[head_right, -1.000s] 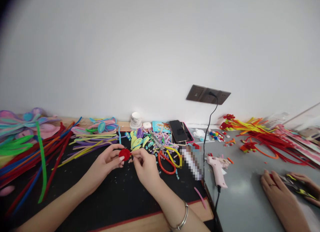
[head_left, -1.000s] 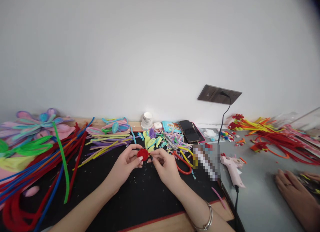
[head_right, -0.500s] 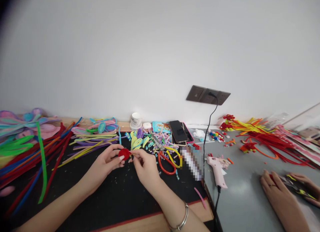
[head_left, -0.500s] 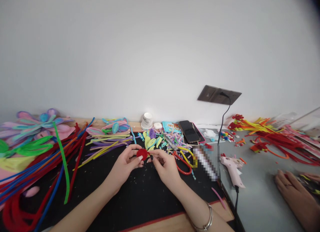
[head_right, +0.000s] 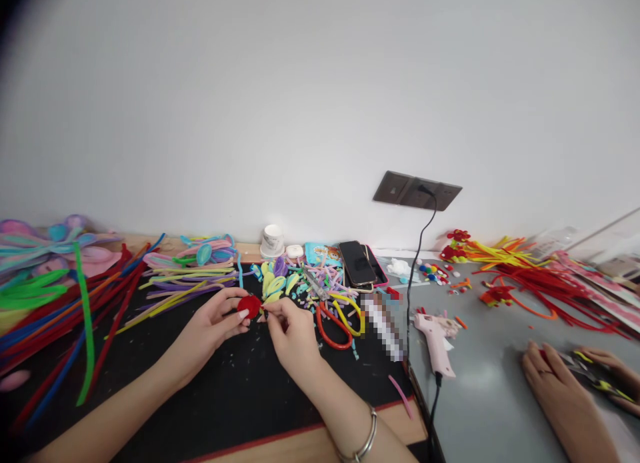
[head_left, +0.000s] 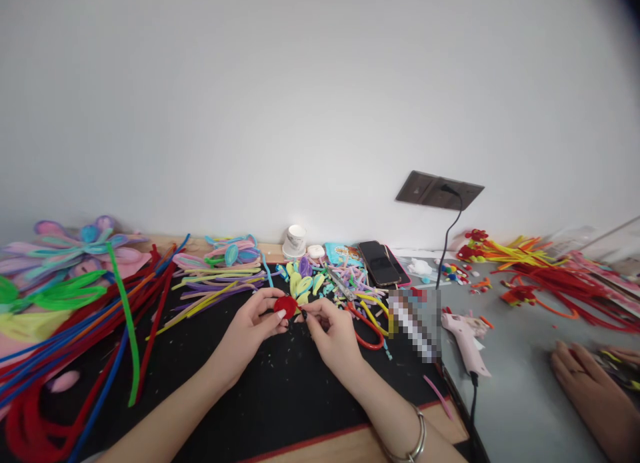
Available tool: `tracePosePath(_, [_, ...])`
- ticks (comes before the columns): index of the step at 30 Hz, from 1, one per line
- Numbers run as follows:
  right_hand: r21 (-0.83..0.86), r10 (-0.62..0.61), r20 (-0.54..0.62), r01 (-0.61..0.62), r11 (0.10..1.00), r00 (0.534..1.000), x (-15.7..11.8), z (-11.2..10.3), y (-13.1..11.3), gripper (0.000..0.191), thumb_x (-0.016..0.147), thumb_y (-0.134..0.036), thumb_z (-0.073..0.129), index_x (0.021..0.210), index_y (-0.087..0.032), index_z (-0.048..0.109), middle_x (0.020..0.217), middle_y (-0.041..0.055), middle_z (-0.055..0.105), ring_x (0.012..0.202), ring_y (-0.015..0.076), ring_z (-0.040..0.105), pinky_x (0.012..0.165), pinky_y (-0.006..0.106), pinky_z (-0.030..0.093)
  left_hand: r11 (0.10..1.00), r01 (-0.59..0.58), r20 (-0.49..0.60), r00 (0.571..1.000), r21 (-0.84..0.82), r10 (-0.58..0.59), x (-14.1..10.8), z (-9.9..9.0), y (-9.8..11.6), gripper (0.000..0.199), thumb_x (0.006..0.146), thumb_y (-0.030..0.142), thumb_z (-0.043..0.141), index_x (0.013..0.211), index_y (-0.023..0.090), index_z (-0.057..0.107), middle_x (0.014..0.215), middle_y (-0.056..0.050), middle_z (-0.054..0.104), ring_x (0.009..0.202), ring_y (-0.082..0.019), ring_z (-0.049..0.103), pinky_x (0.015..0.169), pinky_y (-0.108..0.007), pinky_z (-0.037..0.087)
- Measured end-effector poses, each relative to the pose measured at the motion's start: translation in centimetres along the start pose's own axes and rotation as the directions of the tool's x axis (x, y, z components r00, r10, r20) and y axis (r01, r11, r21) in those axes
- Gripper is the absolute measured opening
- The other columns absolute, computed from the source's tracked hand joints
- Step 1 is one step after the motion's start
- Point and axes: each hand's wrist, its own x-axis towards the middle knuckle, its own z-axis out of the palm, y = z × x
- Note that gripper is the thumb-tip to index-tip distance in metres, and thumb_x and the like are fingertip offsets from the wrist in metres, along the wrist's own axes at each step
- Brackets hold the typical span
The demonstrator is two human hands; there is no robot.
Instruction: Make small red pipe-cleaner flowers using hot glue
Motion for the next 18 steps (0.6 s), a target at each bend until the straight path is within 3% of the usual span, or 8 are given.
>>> tracePosePath(7, [-0.042, 0.010, 0.016, -0.009, 0.999, 1.000, -0.01, 0.10, 0.16, 0.014, 0.084, -0.019, 0.049, 0.087, -0.016, 0.062, 0.074, 0.0047, 0.070, 0.058, 0.0132, 0.062, 0.053, 0.021, 0.045, 1.000, 0.026, 0.009, 1.000, 0.002, -0.026, -0.01, -0.09, -0.02, 0.030, 0.077, 0.026, 0.063, 0.104, 0.022, 0.051, 0.092, -0.002, 0.065, 0.076, -0.013, 0.062, 0.074, -0.027, 0.050])
tracePosePath(12, [-0.051, 0.011, 0.020, -0.010, 0.999, 1.000, 0.10, 0.06, 0.10, 0.015, 0.082, -0.017, 0.049, 0.086, -0.017, 0.063, 0.073, 0.0034, 0.069, 0.056, 0.0121, 0.058, 0.053, 0.021, 0.044, 0.998, 0.041, 0.002, 0.999, 0.053, -0.041, 0.11, -0.28, 0.11, 0.030, 0.075, 0.026, 0.065, 0.101, 0.020, 0.051, 0.085, -0.001, 0.066, 0.065, -0.010, 0.058, 0.062, -0.022, 0.046])
tracePosePath(18, [-0.043, 0.019, 0.027, -0.018, 0.999, 0.999, 0.18, -0.03, 0.12, 0.015, 0.083, -0.017, 0.048, 0.085, -0.016, 0.063, 0.074, 0.0044, 0.069, 0.057, 0.0126, 0.060, 0.053, 0.021, 0.044, 0.995, 0.025, 0.003, 1.000, 0.101, -0.026, 0.20, -0.24, 0.26, 0.030, 0.076, 0.029, 0.065, 0.101, 0.020, 0.052, 0.087, -0.003, 0.070, 0.075, -0.013, 0.060, 0.065, -0.022, 0.044])
